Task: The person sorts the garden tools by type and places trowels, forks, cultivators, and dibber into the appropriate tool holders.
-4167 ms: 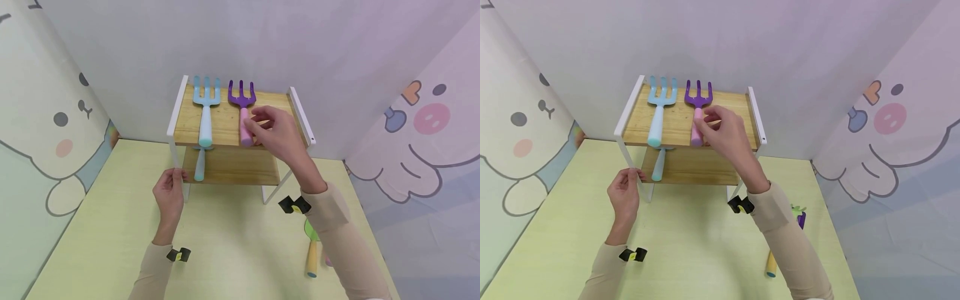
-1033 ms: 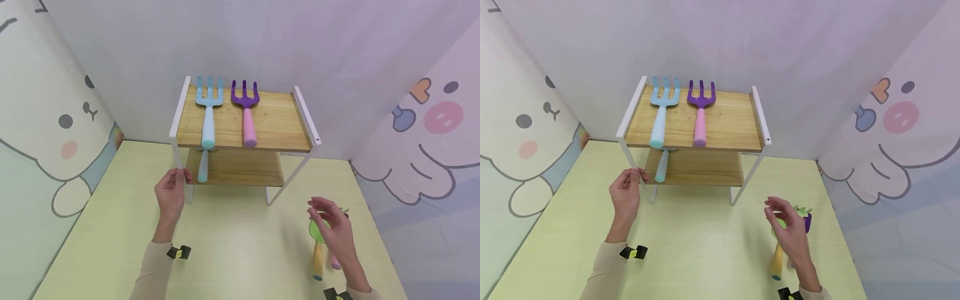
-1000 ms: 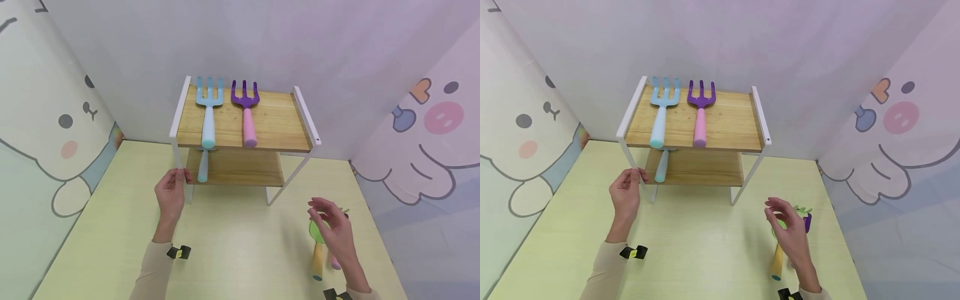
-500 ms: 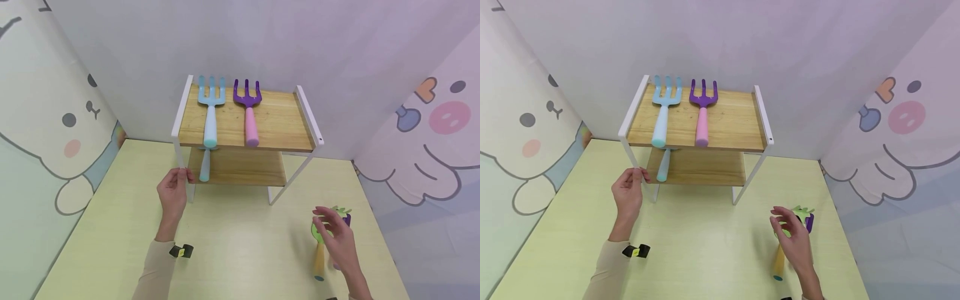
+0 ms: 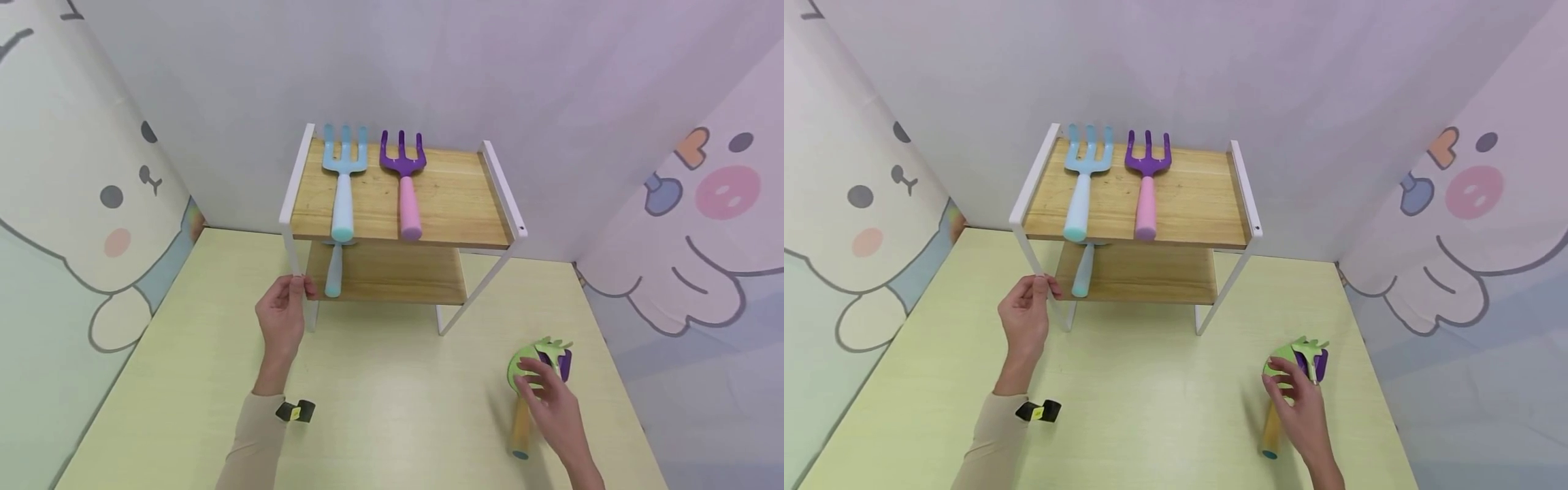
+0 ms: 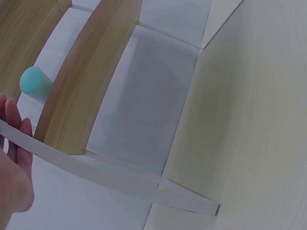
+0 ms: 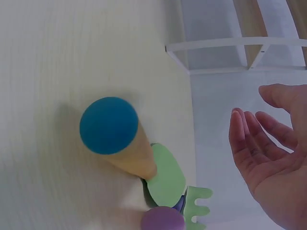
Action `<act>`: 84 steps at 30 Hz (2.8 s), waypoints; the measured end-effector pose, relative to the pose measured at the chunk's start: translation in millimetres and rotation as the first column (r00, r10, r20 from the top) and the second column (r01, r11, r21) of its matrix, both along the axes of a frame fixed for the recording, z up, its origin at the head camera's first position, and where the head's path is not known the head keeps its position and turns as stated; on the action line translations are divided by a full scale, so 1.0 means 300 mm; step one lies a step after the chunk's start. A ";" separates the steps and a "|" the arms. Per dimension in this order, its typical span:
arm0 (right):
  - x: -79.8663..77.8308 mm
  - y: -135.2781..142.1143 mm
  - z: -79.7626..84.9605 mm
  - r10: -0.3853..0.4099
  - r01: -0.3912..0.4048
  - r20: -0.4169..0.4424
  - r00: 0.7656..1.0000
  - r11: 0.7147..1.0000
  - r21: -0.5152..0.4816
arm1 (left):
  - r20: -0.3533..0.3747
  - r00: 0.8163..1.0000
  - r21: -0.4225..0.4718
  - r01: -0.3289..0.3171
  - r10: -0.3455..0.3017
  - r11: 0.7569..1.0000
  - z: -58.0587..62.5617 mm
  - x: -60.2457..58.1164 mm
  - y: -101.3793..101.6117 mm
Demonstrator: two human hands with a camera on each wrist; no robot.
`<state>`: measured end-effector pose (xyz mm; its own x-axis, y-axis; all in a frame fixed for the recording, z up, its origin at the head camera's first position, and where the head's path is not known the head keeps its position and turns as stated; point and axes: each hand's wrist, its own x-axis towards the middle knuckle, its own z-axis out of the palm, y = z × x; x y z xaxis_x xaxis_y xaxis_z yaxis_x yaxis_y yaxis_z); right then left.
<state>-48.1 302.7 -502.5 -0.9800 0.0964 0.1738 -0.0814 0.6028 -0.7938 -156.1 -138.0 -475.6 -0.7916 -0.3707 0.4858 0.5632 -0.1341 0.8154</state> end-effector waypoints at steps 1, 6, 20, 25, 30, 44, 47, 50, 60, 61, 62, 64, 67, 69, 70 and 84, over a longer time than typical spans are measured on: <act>0.005 0.003 -0.006 -0.008 0.008 0.007 1.000 1.000 0.014 | -0.002 1.000 -0.003 -0.001 0.001 1.000 0.000 0.000 0.000; 0.031 0.020 -0.032 -0.038 0.035 0.040 0.998 0.997 0.071 | -0.003 1.000 -0.003 -0.002 0.002 1.000 -0.002 0.000 0.000; 0.090 0.046 -0.078 -0.114 0.097 0.103 0.988 0.983 0.159 | -0.010 1.000 0.024 -0.001 0.001 1.000 -0.016 -0.001 -0.002; 0.104 0.043 -0.072 -0.109 0.077 0.142 0.984 0.973 0.217 | -0.018 1.000 0.024 0.000 0.000 1.000 -0.012 -0.004 0.000; 0.110 0.038 -0.062 -0.072 0.021 0.253 0.965 0.980 0.196 | -0.013 1.000 0.028 -0.005 0.006 1.000 -0.016 -0.004 0.001; 0.106 0.035 -0.095 -0.076 0.032 0.441 0.894 0.994 0.107 | -0.003 1.000 0.017 -0.008 0.008 1.000 -0.015 -0.003 0.002; 0.100 0.044 -0.105 -0.082 0.057 0.490 0.868 0.996 0.064 | -0.006 1.000 0.016 -0.009 0.009 1.000 -0.016 -0.004 0.004; 0.097 0.051 -0.112 -0.084 0.104 0.540 0.837 0.995 -0.006 | -0.011 1.000 0.016 -0.012 0.012 1.000 -0.017 -0.005 0.006; 0.107 0.056 -0.113 -0.080 0.217 0.629 0.773 0.966 -0.144 | -0.002 1.000 0.015 -0.028 0.028 1.000 -0.008 0.000 0.008; 0.108 0.056 -0.113 -0.080 0.219 0.628 0.774 0.964 -0.148 | -0.002 1.000 0.013 -0.030 0.030 0.999 -0.008 0.000 0.008; 0.109 0.057 -0.112 -0.081 0.221 0.627 0.775 0.964 -0.148 | -0.002 1.000 0.013 -0.030 0.030 0.999 -0.008 0.000 0.007; 0.110 0.059 -0.111 -0.086 0.222 0.623 0.777 0.964 -0.143 | -0.001 1.000 0.012 -0.029 0.029 1.000 -0.007 0.000 0.007; 0.114 0.062 -0.106 -0.089 0.223 0.619 0.780 0.964 -0.143 | 0.005 1.000 0.011 -0.024 0.024 1.000 -0.006 0.001 0.007; 0.116 0.062 -0.100 -0.084 0.220 0.607 0.790 0.963 -0.153 | 0.010 1.000 0.007 -0.025 0.025 1.000 -0.006 0.002 0.007; 0.116 0.061 -0.097 -0.079 0.216 0.601 0.796 0.963 -0.160 | 0.011 1.000 0.006 -0.026 0.026 1.000 -0.006 0.002 0.007; 0.099 0.025 -0.046 -0.047 0.204 0.500 0.865 0.943 -0.264 | 0.004 1.000 0.012 -0.029 0.029 1.000 -0.009 0.001 0.009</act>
